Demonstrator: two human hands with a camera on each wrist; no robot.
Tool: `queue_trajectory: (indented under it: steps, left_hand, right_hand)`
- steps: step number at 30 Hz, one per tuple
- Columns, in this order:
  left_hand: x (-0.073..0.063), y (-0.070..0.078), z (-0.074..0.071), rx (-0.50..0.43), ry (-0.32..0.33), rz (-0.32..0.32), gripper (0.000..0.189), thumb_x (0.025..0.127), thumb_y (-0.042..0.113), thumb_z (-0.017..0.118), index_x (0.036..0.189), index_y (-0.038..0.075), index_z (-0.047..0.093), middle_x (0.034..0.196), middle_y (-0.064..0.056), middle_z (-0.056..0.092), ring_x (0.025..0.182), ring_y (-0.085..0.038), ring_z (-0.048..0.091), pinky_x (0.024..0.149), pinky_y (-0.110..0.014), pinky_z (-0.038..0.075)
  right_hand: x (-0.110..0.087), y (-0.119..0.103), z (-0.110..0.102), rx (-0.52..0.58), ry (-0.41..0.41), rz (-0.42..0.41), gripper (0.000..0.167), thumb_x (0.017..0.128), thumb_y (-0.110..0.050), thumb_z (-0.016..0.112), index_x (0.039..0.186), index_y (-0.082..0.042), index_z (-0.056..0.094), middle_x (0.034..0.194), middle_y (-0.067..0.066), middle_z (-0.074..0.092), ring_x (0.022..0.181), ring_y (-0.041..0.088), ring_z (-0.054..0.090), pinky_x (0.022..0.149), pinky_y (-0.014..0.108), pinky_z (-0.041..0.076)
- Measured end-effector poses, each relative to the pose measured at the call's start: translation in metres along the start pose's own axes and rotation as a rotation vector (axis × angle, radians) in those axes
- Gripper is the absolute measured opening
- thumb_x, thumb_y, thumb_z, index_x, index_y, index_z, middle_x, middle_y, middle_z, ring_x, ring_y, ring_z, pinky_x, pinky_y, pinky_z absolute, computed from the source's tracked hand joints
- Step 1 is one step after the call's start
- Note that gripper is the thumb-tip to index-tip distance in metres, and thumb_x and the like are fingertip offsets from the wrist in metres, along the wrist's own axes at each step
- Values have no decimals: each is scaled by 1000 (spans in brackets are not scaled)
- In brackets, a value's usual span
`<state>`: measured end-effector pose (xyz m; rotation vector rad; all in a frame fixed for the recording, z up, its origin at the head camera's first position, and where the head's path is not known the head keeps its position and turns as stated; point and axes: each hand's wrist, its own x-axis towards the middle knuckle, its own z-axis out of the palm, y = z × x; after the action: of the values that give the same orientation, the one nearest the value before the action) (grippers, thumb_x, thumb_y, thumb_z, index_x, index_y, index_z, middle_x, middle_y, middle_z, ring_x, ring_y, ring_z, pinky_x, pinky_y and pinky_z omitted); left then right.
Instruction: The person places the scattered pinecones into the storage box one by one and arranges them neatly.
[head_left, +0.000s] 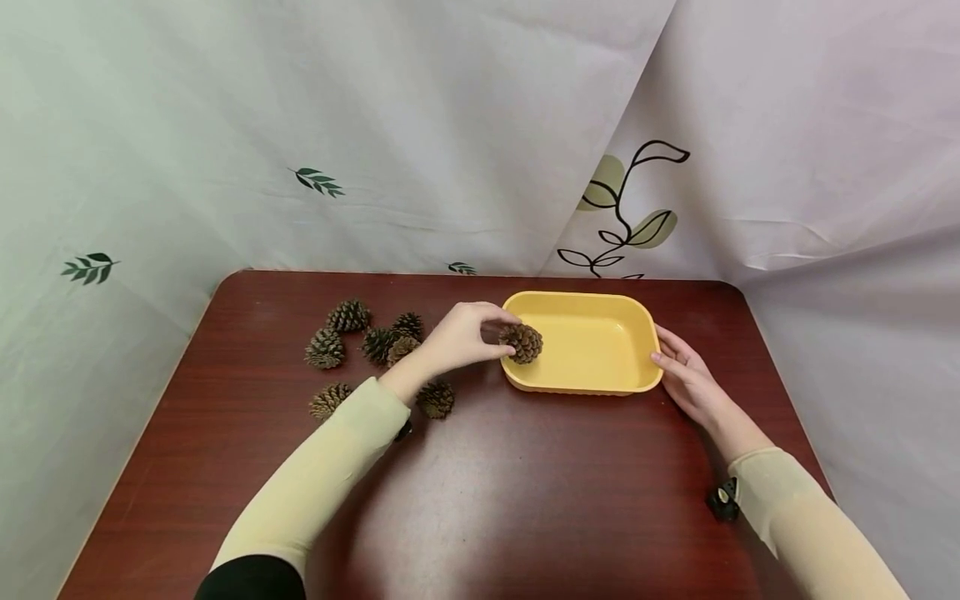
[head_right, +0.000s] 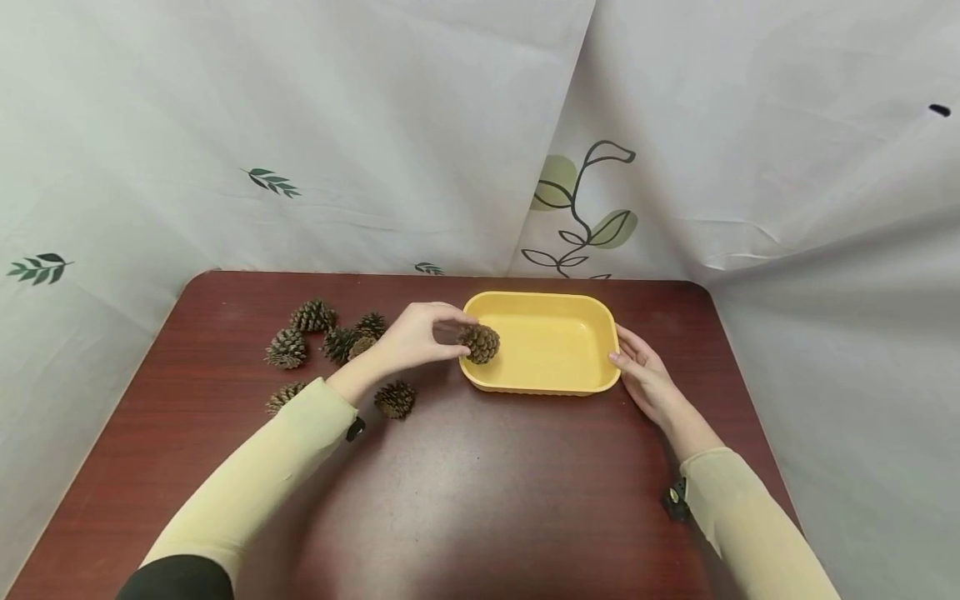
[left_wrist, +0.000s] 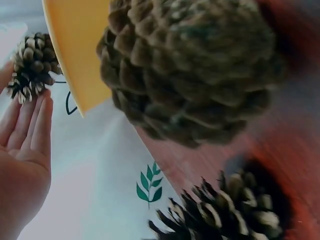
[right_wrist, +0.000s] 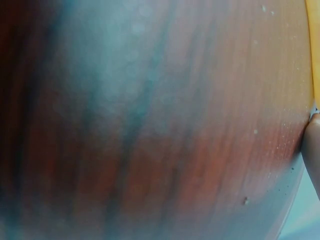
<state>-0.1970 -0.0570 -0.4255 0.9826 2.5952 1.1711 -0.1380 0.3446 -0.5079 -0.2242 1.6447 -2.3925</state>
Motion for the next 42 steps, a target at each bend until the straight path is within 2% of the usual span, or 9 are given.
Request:
queue_trajectory:
  steps: [6, 9, 12, 22, 42]
  left_hand:
    - [13, 4, 6, 201, -157, 85, 40, 89, 23, 87, 126, 9, 77, 128, -8, 77, 122, -24, 72, 110, -38, 57]
    - [18, 6, 11, 279, -230, 105, 39, 90, 23, 86, 126, 10, 77, 128, -7, 77, 124, -23, 71, 112, -39, 55]
    - [22, 7, 14, 321, -274, 107, 38, 90, 24, 86, 125, 11, 78, 128, -4, 78, 124, -21, 71, 112, -38, 55]
    - [27, 7, 20, 354, -352, 137, 37, 88, 25, 89, 122, 14, 80, 128, -3, 77, 124, -19, 70, 112, -37, 55]
    - [30, 9, 17, 342, -415, 133, 32, 90, 25, 87, 120, 14, 81, 126, -2, 78, 123, -18, 71, 110, -37, 56]
  right_hand:
    - [1, 1, -1, 0, 0, 3, 44, 110, 5, 41, 147, -17, 51, 143, -11, 64, 128, 1, 63, 104, 17, 55]
    - [1, 1, -1, 2, 1, 1, 44, 110, 6, 41, 145, -19, 52, 142, -11, 65, 128, 1, 63, 104, 16, 55]
    - [0, 1, -1, 3, 3, -2, 44, 110, 6, 41, 145, -19, 53, 143, -11, 64, 129, 1, 63, 104, 16, 55]
    - [0, 2, -2, 14, 9, 2, 46, 109, 7, 40, 143, -21, 56, 141, -12, 66, 127, 1, 64, 103, 16, 56]
    - [1, 3, -2, 17, 26, 23, 46, 109, 6, 41, 139, -23, 61, 138, -12, 69, 124, 1, 65, 101, 16, 56]
